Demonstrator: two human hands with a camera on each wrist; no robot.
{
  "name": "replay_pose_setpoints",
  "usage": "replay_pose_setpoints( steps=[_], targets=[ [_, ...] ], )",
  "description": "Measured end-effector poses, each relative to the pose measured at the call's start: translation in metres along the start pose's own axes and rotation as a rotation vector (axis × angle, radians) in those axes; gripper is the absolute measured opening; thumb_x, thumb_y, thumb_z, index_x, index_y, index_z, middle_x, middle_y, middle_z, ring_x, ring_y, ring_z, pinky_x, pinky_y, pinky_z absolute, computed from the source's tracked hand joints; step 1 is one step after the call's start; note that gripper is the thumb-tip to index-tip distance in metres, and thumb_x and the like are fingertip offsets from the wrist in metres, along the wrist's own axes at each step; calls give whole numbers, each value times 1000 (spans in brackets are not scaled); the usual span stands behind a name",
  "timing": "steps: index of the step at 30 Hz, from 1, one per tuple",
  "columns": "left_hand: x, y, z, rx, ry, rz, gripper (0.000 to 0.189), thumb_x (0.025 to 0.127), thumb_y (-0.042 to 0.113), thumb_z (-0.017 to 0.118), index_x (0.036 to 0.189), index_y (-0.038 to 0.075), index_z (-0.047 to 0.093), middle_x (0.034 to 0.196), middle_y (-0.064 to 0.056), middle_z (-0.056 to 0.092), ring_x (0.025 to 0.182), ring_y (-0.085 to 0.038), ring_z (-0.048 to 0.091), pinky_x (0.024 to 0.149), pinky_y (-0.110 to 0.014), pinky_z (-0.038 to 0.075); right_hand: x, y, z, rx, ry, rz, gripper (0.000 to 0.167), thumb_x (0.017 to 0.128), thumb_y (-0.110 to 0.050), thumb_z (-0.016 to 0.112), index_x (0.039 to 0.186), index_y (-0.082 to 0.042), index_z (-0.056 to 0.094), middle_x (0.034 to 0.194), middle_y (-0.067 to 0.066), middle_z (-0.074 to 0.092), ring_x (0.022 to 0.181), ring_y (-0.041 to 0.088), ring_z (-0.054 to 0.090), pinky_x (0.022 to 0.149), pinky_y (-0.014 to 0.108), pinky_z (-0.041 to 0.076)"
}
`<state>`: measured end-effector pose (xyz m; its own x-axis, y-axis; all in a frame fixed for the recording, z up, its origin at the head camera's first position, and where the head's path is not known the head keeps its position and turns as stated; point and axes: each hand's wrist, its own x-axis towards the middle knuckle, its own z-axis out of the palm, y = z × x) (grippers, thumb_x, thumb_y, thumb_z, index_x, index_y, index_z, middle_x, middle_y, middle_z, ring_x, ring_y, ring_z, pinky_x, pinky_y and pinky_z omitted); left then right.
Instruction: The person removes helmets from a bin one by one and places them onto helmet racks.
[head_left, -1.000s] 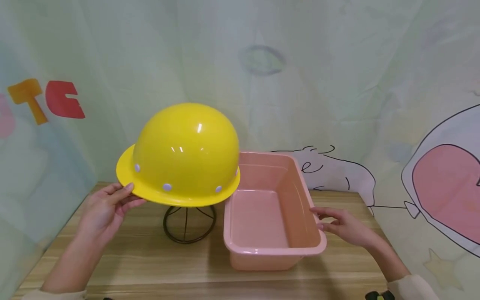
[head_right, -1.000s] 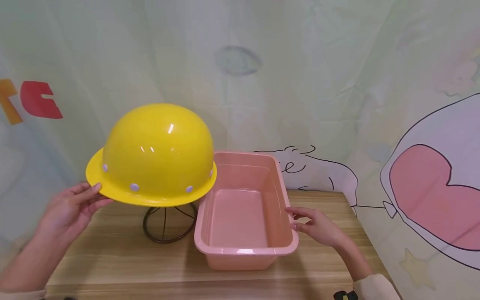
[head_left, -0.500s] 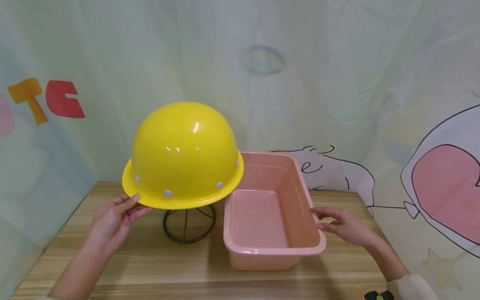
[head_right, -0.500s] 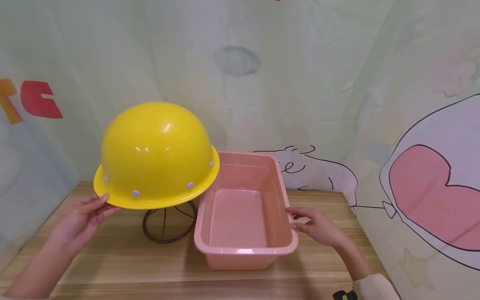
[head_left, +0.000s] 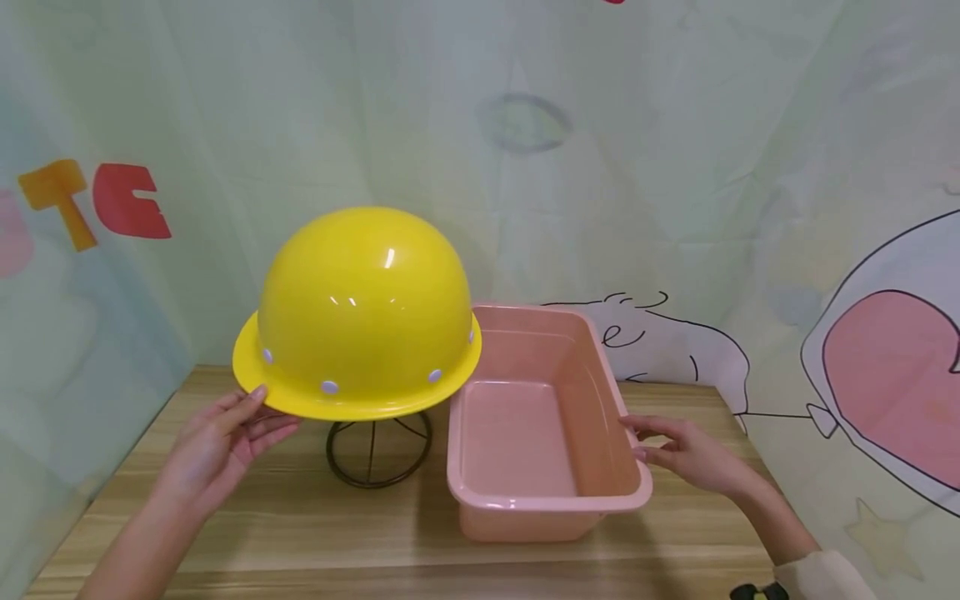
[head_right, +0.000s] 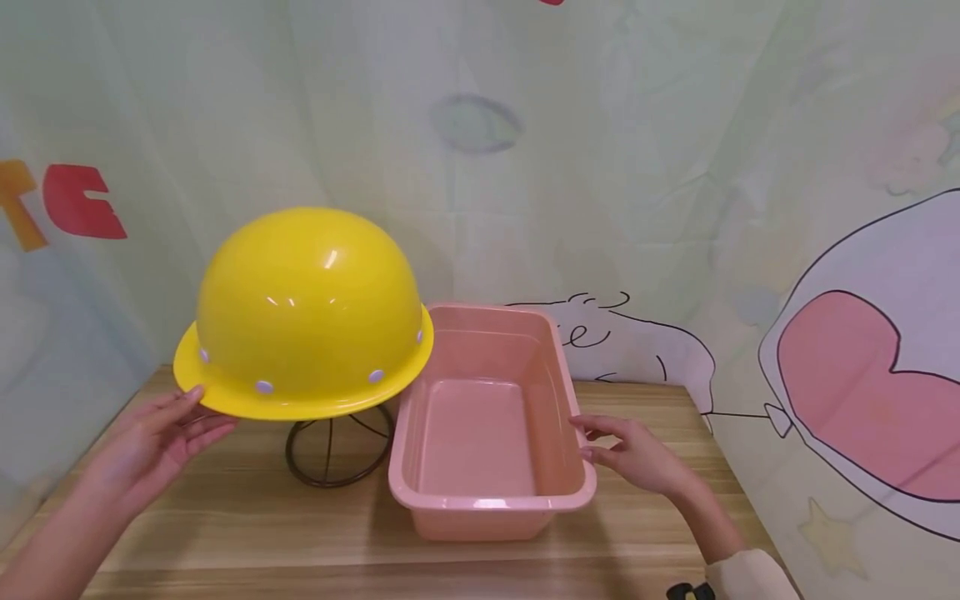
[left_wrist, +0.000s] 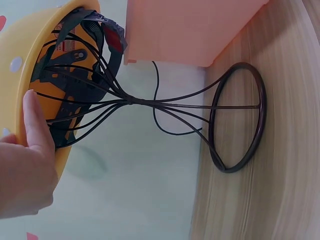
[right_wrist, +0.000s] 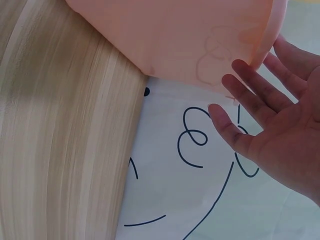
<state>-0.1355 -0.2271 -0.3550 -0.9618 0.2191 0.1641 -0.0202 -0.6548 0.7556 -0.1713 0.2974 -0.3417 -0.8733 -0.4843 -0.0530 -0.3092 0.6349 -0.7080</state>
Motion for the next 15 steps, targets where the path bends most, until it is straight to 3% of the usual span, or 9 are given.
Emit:
replay_pose_setpoints(
  steps=[15],
  targets=[
    [-3, 3, -2, 83, -4, -5, 28, 100, 9, 35, 105, 1, 61, 94, -17, 65, 88, -27, 65, 81, -36, 52, -1, 0, 0, -79, -6, -17, 44, 90, -22, 59, 129, -5, 50, 119, 13, 56, 106, 29, 51, 74, 27, 52]
  ],
)
